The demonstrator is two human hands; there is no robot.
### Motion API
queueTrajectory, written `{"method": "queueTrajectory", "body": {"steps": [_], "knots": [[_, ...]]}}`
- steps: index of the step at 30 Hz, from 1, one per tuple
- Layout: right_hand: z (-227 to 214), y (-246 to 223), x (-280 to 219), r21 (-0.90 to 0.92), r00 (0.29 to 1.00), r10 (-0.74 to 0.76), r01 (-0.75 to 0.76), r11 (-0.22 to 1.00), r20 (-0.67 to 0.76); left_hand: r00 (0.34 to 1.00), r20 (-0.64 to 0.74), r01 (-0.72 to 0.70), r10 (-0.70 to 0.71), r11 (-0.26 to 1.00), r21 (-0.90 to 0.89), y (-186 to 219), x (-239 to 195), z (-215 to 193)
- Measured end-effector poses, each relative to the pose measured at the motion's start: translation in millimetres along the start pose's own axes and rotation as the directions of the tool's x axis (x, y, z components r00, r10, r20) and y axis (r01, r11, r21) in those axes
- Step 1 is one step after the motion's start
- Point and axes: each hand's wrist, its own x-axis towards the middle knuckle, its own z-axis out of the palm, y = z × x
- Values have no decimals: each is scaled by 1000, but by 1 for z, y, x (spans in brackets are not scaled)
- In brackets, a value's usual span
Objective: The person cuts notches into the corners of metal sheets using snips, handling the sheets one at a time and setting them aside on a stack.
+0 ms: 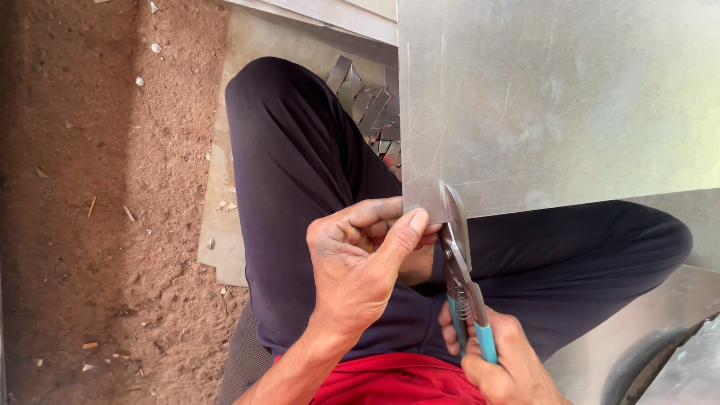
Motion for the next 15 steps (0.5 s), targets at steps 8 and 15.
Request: {"method": "queueTrajectory", "body": {"steps": [8, 15], "knots": [[-5, 1, 8, -154, 989, -143, 137, 979, -26, 984, 2, -167, 177, 922, 350, 36, 42, 21], [-17, 4, 22, -188, 991, -53, 76, 979, 125, 880, -103, -416, 463, 858, 300, 1, 66, 23]]}}
